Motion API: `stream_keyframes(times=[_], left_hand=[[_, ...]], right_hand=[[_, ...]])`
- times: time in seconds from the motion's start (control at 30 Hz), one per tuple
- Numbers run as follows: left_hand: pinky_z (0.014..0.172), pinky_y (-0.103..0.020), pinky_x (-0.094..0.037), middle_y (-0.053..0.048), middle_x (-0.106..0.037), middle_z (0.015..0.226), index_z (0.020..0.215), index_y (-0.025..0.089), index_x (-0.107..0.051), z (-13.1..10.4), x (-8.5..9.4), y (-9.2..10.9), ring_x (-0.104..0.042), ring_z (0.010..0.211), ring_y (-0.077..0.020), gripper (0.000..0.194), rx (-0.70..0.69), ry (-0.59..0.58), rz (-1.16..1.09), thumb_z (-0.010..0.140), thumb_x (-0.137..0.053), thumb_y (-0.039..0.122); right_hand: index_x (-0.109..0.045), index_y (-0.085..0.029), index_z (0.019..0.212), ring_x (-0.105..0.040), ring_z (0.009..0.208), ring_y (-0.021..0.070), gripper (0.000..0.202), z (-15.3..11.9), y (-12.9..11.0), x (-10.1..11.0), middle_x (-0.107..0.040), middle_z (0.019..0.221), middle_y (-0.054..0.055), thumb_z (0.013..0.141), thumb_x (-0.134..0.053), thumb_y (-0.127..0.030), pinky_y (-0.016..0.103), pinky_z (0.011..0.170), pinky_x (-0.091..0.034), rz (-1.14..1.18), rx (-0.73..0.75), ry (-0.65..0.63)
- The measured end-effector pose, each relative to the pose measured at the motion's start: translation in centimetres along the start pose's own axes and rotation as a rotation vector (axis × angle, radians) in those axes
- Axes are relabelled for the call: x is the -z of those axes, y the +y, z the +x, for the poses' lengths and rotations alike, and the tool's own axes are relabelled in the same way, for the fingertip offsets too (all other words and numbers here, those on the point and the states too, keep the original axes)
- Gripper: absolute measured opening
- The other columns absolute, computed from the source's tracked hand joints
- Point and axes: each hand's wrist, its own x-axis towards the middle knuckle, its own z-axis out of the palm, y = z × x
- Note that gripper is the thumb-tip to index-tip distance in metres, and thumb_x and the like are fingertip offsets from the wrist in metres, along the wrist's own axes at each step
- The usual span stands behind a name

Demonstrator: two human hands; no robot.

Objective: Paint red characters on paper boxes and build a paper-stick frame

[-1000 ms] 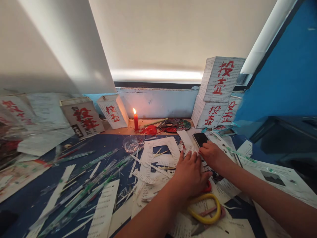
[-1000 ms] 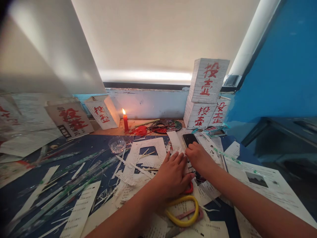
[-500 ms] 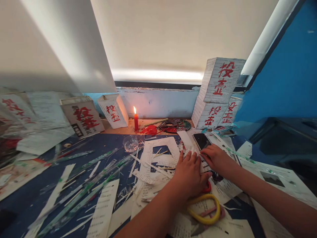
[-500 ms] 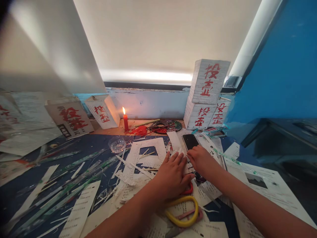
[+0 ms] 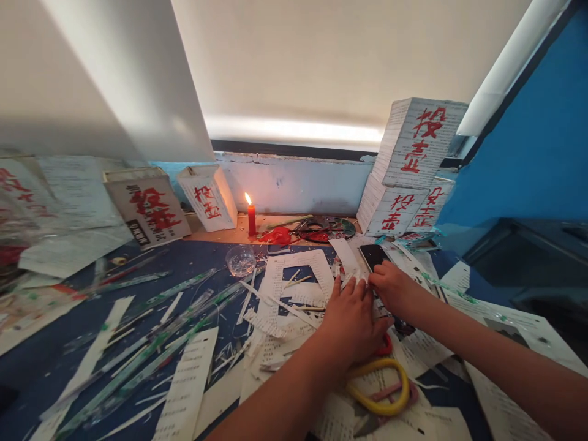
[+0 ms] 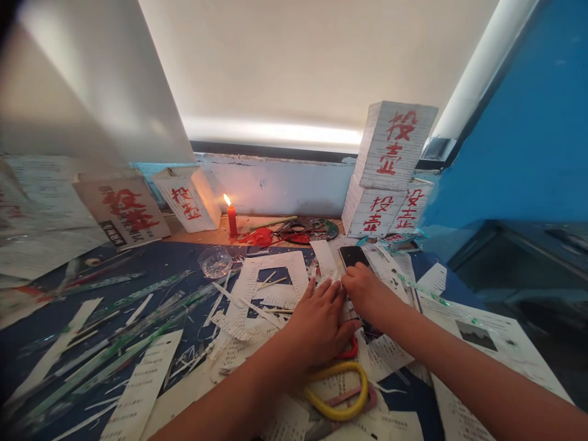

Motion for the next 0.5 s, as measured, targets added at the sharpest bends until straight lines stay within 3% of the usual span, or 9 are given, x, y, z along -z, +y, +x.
stream_keyframes(times=[0.5], left_hand=[[0.122, -0.055, -0.013, -0.018, -0.050, 0.147, 0.141, 0.009, -0.049, 0.02, 0.03, 0.27, -0.038, 0.141, -0.0343, 0.070, -0.007, 0.012, 0.067, 0.099, -0.028, 0.061]], right_hand=[[-0.062, -0.017, 0.071, -0.047, 0.080, 0.0257, 0.023, 0.15, -0.02, -0.16, -0.058, 0.076, 0.009, 0.086, -0.054, -0.002, 0.035, 0.071, -0.032, -0.050, -0.014, 0.016]])
